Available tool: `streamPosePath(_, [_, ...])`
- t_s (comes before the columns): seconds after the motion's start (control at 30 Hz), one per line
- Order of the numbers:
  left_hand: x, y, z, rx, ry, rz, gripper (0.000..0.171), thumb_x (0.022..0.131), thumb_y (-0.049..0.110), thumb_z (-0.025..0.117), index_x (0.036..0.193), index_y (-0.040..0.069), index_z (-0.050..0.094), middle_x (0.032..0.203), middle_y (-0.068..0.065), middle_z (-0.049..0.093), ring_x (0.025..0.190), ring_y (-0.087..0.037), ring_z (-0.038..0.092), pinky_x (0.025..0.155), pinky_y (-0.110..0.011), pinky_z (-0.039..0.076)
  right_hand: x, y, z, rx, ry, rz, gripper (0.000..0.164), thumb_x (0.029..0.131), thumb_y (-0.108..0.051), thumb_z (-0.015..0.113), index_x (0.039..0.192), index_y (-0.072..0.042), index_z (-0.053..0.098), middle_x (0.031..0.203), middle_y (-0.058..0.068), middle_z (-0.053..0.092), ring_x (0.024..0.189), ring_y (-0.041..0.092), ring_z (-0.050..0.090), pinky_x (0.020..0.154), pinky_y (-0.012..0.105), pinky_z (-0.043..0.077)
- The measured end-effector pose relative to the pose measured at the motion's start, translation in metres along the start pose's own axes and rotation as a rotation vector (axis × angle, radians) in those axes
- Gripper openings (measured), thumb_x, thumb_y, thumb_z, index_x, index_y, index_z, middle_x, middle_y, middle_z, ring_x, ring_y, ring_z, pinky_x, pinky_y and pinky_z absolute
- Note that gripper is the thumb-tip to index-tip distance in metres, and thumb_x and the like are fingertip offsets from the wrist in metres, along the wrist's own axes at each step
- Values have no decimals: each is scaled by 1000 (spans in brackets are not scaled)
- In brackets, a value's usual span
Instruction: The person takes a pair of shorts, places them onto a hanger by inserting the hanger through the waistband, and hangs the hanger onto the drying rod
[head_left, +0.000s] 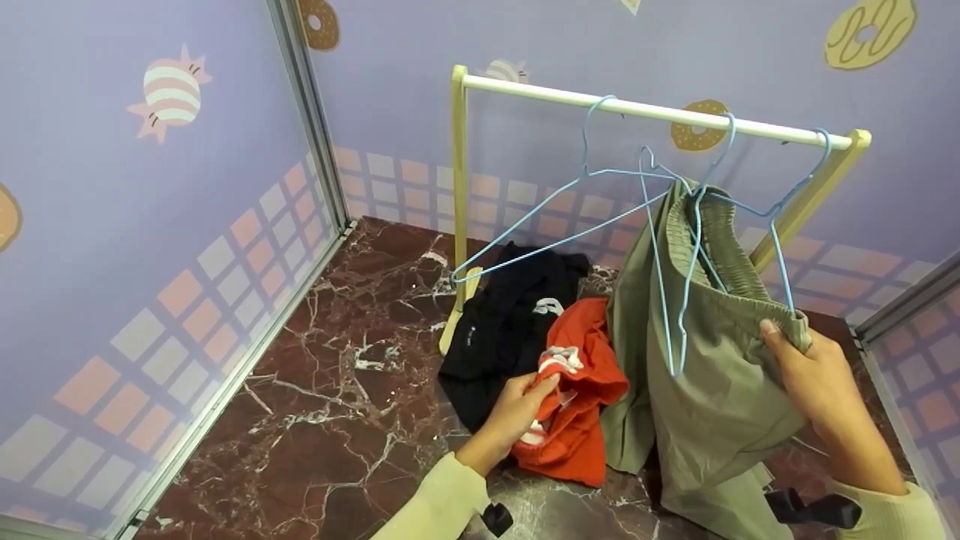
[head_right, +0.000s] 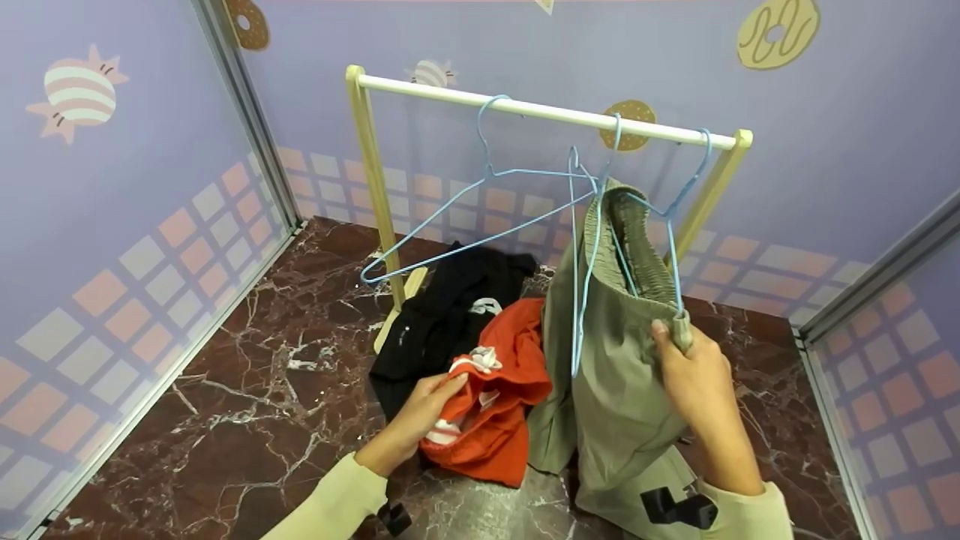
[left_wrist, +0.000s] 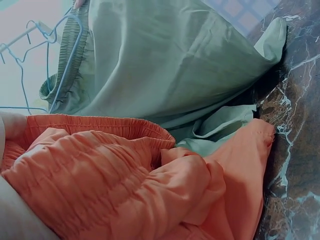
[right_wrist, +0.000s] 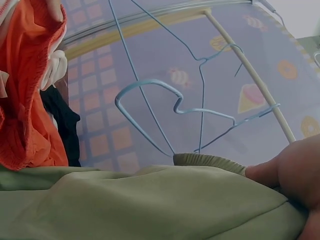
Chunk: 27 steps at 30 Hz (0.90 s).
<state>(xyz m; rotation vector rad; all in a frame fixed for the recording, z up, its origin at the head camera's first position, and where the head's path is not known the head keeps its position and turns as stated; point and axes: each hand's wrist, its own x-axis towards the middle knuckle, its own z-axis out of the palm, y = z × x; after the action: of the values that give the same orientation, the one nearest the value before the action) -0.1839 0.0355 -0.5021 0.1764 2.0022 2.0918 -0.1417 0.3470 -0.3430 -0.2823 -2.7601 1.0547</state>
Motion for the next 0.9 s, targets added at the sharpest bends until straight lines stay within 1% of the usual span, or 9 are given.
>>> streamPosePath(0.13, [-1, 2, 0, -8, 8, -11, 35, 89, 37, 56, 84, 3, 63, 64, 7, 51, 60, -6, 48, 57, -20, 40, 0, 1, 2, 15, -9, -15, 56, 94, -43, 40, 120, 5, 51, 120, 28, 50, 116, 44, 42, 91, 59, 31])
streamPosePath(0.33, [-2, 4, 1, -14, 10, -22, 31, 90, 37, 54, 72, 11, 55, 60, 6, 46, 55, -6, 44, 52, -19, 37, -2, 3, 5, -31, 29, -40, 49, 94, -42, 44, 112, 2, 55, 113, 25, 56, 106, 32, 48, 87, 52, 35])
streamPosePath(0.43, [-2, 6, 1, -16, 8, -21, 31, 91, 35, 54, 71, 12, 55, 59, 7, 44, 54, -6, 42, 51, -19, 35, -5, 5, 4, -40, 31, -37, 50, 93, -42, 45, 116, 2, 53, 115, 28, 55, 107, 37, 49, 86, 54, 35])
streamPosePath(0.5, [-4, 9, 1, -12, 3, -24, 30, 91, 33, 53, 70, 11, 54, 58, 7, 44, 54, -6, 42, 51, -19, 35, -7, 6, 3, -42, 29, -40, 52, 93, -41, 45, 121, 2, 50, 118, 31, 52, 110, 46, 45, 86, 59, 33])
streamPosePath(0.57, [-9, 18, 1, -8, 1, -25, 30, 92, 30, 53, 70, 10, 53, 58, 6, 42, 53, -6, 40, 50, -19, 34, -9, 7, 2, -54, 27, -40, 54, 93, -42, 45, 125, 2, 46, 120, 33, 49, 111, 50, 43, 85, 61, 32])
streamPosePath(0.63, [-14, 28, 1, -5, 0, -25, 29, 92, 27, 52, 70, 8, 53, 58, 6, 42, 53, -7, 40, 50, -19, 33, -12, 7, 1, -71, 32, -37, 54, 93, -42, 46, 125, 1, 45, 119, 32, 50, 107, 48, 45, 82, 59, 33])
streamPosePath(0.77, [-19, 35, 2, -6, -6, -16, 30, 92, 28, 52, 73, 6, 56, 58, 5, 43, 54, -6, 41, 51, -19, 34, -17, 5, -1, -83, 48, -27, 57, 92, -43, 46, 130, -1, 38, 120, 30, 48, 106, 46, 44, 81, 57, 32])
streamPosePath(0.87, [-18, 35, 3, -9, -18, -8, 29, 93, 28, 52, 75, 5, 57, 59, 5, 44, 54, -6, 41, 52, -19, 35, -21, 2, -3, -49, 43, -25, 65, 92, -44, 46, 140, -6, 26, 128, 29, 44, 113, 46, 41, 86, 58, 31])
streamPosePath(0.9, [-20, 39, 3, -7, -22, -13, 29, 93, 27, 51, 75, 5, 58, 59, 5, 44, 54, -6, 41, 52, -19, 35, -22, 0, -4, -41, 42, -22, 67, 92, -45, 46, 143, -9, 22, 131, 28, 43, 115, 44, 41, 88, 53, 33])
